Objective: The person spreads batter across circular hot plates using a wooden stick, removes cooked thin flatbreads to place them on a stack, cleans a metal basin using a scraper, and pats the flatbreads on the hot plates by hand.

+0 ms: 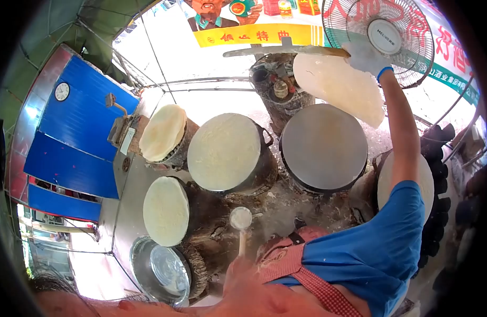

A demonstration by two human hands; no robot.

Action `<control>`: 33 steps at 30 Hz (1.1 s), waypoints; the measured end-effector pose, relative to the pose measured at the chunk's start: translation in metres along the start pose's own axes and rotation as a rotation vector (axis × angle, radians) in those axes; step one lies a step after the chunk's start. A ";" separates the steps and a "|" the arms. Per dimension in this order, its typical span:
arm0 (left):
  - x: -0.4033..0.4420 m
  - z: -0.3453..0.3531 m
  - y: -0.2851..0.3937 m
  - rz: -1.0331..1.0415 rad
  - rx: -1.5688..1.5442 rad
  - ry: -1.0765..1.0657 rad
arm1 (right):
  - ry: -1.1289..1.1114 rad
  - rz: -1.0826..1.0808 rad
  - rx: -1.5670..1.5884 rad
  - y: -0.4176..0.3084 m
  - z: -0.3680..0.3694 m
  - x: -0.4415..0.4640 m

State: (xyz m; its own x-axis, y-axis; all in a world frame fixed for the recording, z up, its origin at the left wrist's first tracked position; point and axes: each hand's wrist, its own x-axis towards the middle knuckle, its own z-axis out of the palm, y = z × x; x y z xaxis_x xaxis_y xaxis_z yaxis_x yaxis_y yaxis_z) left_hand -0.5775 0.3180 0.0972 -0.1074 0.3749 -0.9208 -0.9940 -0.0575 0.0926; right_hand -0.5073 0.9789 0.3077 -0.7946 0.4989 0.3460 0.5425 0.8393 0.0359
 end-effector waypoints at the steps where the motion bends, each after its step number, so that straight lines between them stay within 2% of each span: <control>1: 0.001 -0.006 0.003 -0.035 -0.053 -0.052 | 0.016 -0.009 -0.035 -0.003 -0.007 -0.003; 4: -0.008 -0.025 0.013 -0.183 -0.347 -0.237 | 0.069 -0.128 -0.027 -0.037 -0.014 -0.002; 5: -0.009 -0.032 0.013 -0.241 -0.452 -0.298 | -0.007 -0.161 -0.021 -0.031 0.005 0.017; 6: -0.012 -0.041 0.019 -0.282 -0.506 -0.361 | 0.019 -0.161 0.020 -0.056 -0.002 0.019; 7: -0.012 -0.053 0.021 -0.323 -0.563 -0.418 | -0.048 -0.157 0.002 -0.068 -0.001 0.032; 8: 0.004 -0.080 0.023 -0.343 -0.503 -0.519 | -0.113 -0.154 -0.020 -0.074 0.008 0.046; 10: 0.028 -0.132 0.025 -0.366 -0.367 -0.713 | -0.080 -0.087 0.072 -0.090 0.045 0.080; 12: 0.000 -0.154 0.034 -0.339 -0.468 -0.577 | 0.116 -0.254 0.045 -0.092 0.108 0.114; 14: -0.025 -0.176 0.039 -0.295 -0.506 -0.479 | 0.150 -0.314 0.049 -0.141 0.112 0.127; 16: -0.041 -0.204 0.040 -0.211 -0.501 -0.422 | 0.058 -0.321 0.106 -0.191 0.108 0.141; 17: -0.035 -0.229 0.032 -0.203 -0.603 -0.509 | -0.002 -0.314 0.135 -0.222 0.104 0.146; 20: -0.057 -0.258 0.030 0.003 -0.453 -0.298 | -0.164 -0.280 0.234 -0.301 0.086 0.156; 21: -0.054 -0.275 0.026 -0.035 -0.561 -0.413 | -0.207 -0.267 0.270 -0.323 0.079 0.158; 22: -0.059 -0.282 0.024 -0.009 -0.593 -0.376 | -0.245 -0.255 0.302 -0.343 0.072 0.161; 24: -0.070 -0.284 0.021 0.040 -0.651 -0.303 | -0.301 -0.237 0.366 -0.383 0.058 0.166; 25: -0.072 -0.287 0.021 0.060 -0.653 -0.299 | -0.360 -0.160 0.427 -0.412 0.040 0.162; 28: -0.070 -0.285 0.022 0.082 -0.703 -0.330 | -0.332 -0.245 0.506 -0.439 0.059 0.196; 29: -0.067 -0.282 0.023 0.085 -0.718 -0.346 | -0.316 -0.171 0.670 -0.452 0.060 0.197; 32: -0.057 -0.262 0.027 0.099 -0.794 -0.386 | -0.367 -0.286 0.663 -0.506 0.047 0.215; 33: -0.053 -0.253 0.028 0.112 -0.825 -0.405 | -0.463 -0.326 0.645 -0.523 0.047 0.231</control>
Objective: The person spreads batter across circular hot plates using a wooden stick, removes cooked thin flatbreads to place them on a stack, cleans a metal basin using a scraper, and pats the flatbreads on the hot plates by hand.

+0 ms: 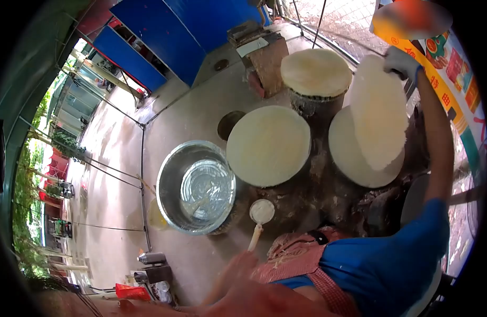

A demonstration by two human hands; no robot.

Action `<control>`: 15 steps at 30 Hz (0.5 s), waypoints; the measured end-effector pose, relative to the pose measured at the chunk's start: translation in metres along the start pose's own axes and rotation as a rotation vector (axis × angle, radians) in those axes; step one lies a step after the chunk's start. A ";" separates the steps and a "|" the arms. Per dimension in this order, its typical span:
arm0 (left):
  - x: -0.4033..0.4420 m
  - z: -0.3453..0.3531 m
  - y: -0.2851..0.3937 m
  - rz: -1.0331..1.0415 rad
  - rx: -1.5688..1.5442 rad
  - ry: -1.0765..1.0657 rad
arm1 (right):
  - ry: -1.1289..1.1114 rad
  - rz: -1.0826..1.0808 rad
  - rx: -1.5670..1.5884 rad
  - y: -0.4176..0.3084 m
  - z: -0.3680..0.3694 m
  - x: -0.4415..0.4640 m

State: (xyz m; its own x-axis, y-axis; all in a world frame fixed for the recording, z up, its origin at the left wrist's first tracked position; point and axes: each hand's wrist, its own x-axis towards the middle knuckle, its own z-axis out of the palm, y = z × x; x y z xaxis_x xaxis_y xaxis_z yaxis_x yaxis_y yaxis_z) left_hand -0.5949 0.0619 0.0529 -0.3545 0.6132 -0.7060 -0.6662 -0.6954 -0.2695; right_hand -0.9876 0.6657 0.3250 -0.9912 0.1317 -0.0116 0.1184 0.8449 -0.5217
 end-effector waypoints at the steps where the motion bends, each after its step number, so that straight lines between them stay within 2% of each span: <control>1: 0.007 0.005 -0.009 0.007 -0.040 -0.027 | -0.099 -0.004 -0.011 -0.011 -0.002 0.023; 3: 0.020 0.017 -0.022 0.025 -0.114 -0.084 | -0.075 -0.039 0.044 -0.038 0.010 0.057; 5: 0.028 0.032 -0.039 0.048 -0.184 -0.132 | -0.121 -0.151 0.040 -0.061 0.020 0.095; 7: 0.033 0.048 -0.053 0.051 -0.253 -0.169 | -0.075 -0.253 0.153 -0.072 0.033 0.138; 10: 0.046 0.054 -0.060 0.052 -0.307 -0.222 | -0.010 -0.208 0.357 -0.094 0.014 0.166; 14: 0.061 0.046 -0.052 0.061 -0.304 -0.278 | 0.217 0.031 0.830 -0.027 0.028 0.230; 15: 0.064 0.046 -0.051 0.063 -0.302 -0.292 | 0.240 -0.032 1.042 -0.001 0.050 0.243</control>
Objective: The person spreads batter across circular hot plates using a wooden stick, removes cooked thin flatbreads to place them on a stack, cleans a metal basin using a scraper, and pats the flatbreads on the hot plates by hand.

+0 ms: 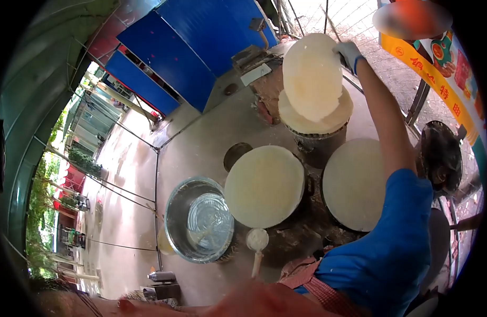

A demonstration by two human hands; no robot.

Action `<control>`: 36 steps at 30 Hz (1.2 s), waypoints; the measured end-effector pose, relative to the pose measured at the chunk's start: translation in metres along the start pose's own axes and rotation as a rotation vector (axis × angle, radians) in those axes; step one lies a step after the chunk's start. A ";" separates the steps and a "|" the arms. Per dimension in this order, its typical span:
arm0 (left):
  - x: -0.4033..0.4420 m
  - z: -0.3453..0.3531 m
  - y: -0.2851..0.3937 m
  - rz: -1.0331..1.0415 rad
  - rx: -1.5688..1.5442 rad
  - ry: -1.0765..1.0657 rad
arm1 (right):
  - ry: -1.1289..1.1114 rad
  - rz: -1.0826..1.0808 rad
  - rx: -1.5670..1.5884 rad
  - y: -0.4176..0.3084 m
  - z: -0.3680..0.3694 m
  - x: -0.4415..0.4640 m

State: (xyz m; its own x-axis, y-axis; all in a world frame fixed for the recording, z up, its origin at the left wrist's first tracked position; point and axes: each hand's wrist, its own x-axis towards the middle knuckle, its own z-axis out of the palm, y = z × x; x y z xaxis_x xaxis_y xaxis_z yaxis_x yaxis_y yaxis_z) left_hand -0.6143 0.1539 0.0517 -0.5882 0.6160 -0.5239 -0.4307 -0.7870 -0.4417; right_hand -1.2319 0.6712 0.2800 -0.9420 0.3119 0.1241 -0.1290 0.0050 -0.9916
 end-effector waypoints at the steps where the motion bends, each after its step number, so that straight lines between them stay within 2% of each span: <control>1: 0.003 0.003 0.001 -0.003 -0.003 -0.010 | 0.050 0.030 0.008 0.052 -0.013 0.033; 2: 0.004 0.003 0.003 -0.003 0.000 -0.023 | 0.126 0.095 0.126 0.062 -0.008 0.007; 3: 0.004 -0.001 0.006 0.003 0.004 -0.037 | 0.117 0.217 0.042 0.109 -0.018 0.021; 4: 0.007 -0.002 0.006 0.002 0.002 -0.049 | 0.200 0.168 0.081 0.147 -0.013 0.010; 5: 0.008 -0.002 0.007 0.002 0.004 -0.064 | 0.270 0.194 -0.031 0.181 -0.009 0.003; 7: 0.010 -0.009 0.008 -0.003 -0.005 -0.093 | 0.299 0.282 0.055 0.252 -0.001 -0.010; 8: 0.010 -0.013 0.008 -0.008 -0.010 -0.108 | 0.366 0.264 0.064 0.258 0.010 -0.033; 10: 0.004 -0.026 0.007 -0.021 -0.013 -0.163 | 0.416 0.434 -0.328 0.293 0.012 -0.035; 12: -0.002 -0.046 0.008 -0.064 -0.008 -0.247 | 0.383 0.445 -0.341 0.326 0.007 -0.029; 14: -0.006 -0.081 0.016 -0.154 0.018 -0.369 | 0.370 0.288 -0.663 0.369 -0.010 -0.008; 15: -0.010 -0.114 0.030 -0.092 0.035 -0.279 | 0.351 0.354 -0.747 0.377 -0.020 0.000; 16: -0.017 -0.141 0.034 -0.039 0.054 -0.191 | 0.342 0.321 -0.843 0.358 -0.024 -0.012; 17: -0.018 -0.120 0.017 -0.032 0.086 -0.208 | 0.382 0.279 -0.966 0.340 -0.028 -0.028; 18: -0.015 -0.087 0.009 -0.033 0.124 -0.224 | 0.408 0.237 -0.944 0.327 -0.033 -0.042; 19: -0.017 -0.086 0.012 -0.040 0.126 -0.205 | 0.448 0.092 -0.933 0.310 -0.032 -0.062; 20: -0.022 -0.087 0.015 -0.056 0.131 -0.185 | 0.313 0.126 -0.858 0.289 -0.031 -0.091; 22: -0.038 -0.060 0.016 -0.018 0.163 0.031 | 0.073 0.202 -0.704 0.253 -0.033 -0.164; 23: -0.044 -0.046 0.016 -0.007 0.186 0.136 | 0.054 0.163 -0.785 0.256 -0.040 -0.204; 24: -0.049 -0.042 0.019 -0.030 0.134 0.069 | 0.039 0.121 -0.867 0.254 -0.043 -0.251; 26: -0.063 -0.034 0.029 -0.084 0.034 -0.050 | 0.012 0.178 -0.911 0.242 -0.042 -0.352; 27: -0.076 -0.025 0.034 -0.079 -0.013 0.041 | 0.031 0.045 -0.991 0.261 -0.050 -0.397; 28: -0.087 -0.033 0.049 -0.125 -0.043 -0.002 | 0.054 -0.087 -1.072 0.273 -0.059 -0.440; 30: -0.100 -0.054 0.074 -0.219 -0.123 -0.101 | 0.043 0.214 -1.201 0.222 -0.032 -0.519; 31: -0.113 -0.044 0.072 -0.137 -0.167 0.029 | 0.036 0.169 -1.206 0.218 -0.031 -0.549; 34: -0.134 -0.031 0.078 -0.028 -0.052 0.175 | 0.021 0.122 -1.290 0.195 -0.015 -0.618; 36: -0.140 -0.035 0.086 -0.046 -0.016 0.168 | -0.121 -0.032 -1.405 0.188 -0.020 -0.647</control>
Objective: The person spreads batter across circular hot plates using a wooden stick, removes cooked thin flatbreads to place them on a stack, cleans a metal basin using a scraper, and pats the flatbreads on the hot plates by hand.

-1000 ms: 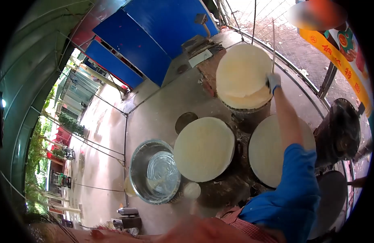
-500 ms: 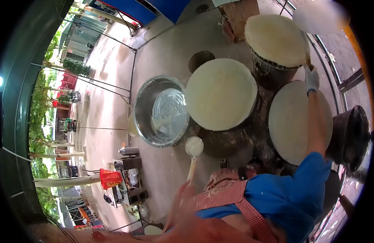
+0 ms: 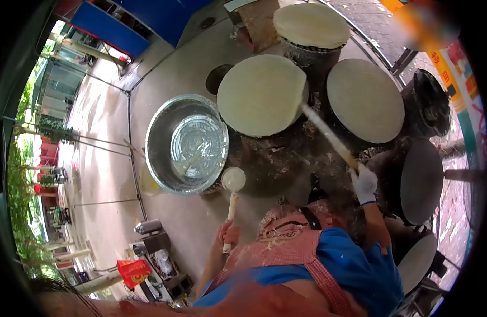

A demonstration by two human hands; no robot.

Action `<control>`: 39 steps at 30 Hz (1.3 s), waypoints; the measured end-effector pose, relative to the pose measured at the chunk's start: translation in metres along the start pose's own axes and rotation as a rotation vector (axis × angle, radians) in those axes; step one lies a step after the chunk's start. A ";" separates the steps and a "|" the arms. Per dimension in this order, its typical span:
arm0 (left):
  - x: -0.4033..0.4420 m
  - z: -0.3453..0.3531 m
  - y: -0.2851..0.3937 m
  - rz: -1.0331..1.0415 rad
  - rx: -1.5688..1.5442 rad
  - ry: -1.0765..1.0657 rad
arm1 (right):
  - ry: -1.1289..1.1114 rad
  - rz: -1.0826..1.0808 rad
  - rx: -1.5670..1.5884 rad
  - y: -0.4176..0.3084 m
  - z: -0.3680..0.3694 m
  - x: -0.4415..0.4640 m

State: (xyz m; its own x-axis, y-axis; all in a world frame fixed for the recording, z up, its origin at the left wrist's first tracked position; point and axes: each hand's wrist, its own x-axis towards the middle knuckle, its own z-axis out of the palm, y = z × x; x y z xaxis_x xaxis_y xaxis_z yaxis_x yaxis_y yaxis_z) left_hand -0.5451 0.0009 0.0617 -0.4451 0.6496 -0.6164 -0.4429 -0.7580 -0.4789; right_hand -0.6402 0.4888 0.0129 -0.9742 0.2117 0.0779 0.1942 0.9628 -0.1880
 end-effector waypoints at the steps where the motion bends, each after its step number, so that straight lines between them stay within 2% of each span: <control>1: 0.000 -0.001 0.002 -0.034 -0.011 -0.025 | -0.003 -0.028 0.023 0.001 -0.004 -0.010; 5: 0.001 -0.003 -0.002 -0.054 0.005 -0.140 | -0.013 -0.089 0.071 0.012 -0.020 -0.024; 8: 0.005 -0.003 -0.009 -0.084 0.011 -0.208 | -0.069 0.126 0.225 0.020 -0.020 -0.009; 10: 0.008 0.002 -0.017 -0.060 0.012 -0.203 | -0.167 0.236 0.372 0.018 -0.028 0.024; 12: 0.014 0.008 -0.024 -0.037 0.051 -0.214 | -0.141 0.215 0.369 0.010 -0.023 0.065; 13: 0.027 0.002 -0.024 -0.128 -0.005 -0.351 | -0.088 0.234 0.353 -0.004 -0.020 0.101; 14: 0.030 0.000 -0.030 -0.094 -0.056 -0.338 | -0.104 0.253 0.521 -0.001 -0.003 0.124; 19: 0.048 -0.027 -0.040 -0.011 -0.089 -0.409 | -0.123 0.275 0.814 -0.057 0.063 0.246; 20: 0.047 -0.030 -0.040 -0.008 -0.097 -0.419 | -0.151 0.339 0.714 -0.087 0.040 0.260; 21: 0.042 -0.017 -0.054 0.126 -0.110 -0.375 | -0.147 0.335 0.749 -0.100 0.047 0.278; 24: 0.038 -0.037 -0.046 0.192 0.016 -0.391 | -0.136 0.339 0.726 -0.132 0.080 0.313; 25: 0.036 -0.042 -0.044 0.224 0.020 -0.366 | -0.083 0.322 0.696 -0.140 0.093 0.320; 26: 0.033 -0.045 -0.037 0.321 0.276 -0.130 | -0.169 0.301 0.793 -0.142 0.100 0.327; 28: 0.025 -0.055 -0.016 0.481 0.771 0.369 | -0.156 0.331 0.870 -0.144 0.135 0.347; 30: 0.019 -0.070 -0.004 0.319 0.493 0.218 | -0.144 0.313 0.825 -0.160 0.107 0.343; 31: 0.022 -0.078 0.000 0.089 -0.034 -0.182 | -0.128 0.317 0.770 -0.174 0.079 0.335; 33: 0.014 -0.075 0.006 -0.102 -0.434 -0.495 | -0.093 0.276 0.685 -0.192 0.050 0.329; 35: -0.008 -0.062 0.021 -0.003 -0.156 -0.348 | -0.063 0.188 0.631 -0.204 0.037 0.326; 39: -0.020 -0.072 0.049 -0.042 -0.142 -0.405 | 0.033 0.064 0.485 -0.242 0.008 0.303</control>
State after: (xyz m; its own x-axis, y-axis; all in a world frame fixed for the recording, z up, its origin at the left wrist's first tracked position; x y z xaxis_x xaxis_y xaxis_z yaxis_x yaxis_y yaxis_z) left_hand -0.5021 -0.0536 0.0059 -0.7112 0.6297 -0.3125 -0.3686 -0.7125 -0.5970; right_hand -0.9830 0.3188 0.0738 -0.9564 0.2808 0.0807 0.1702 0.7601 -0.6271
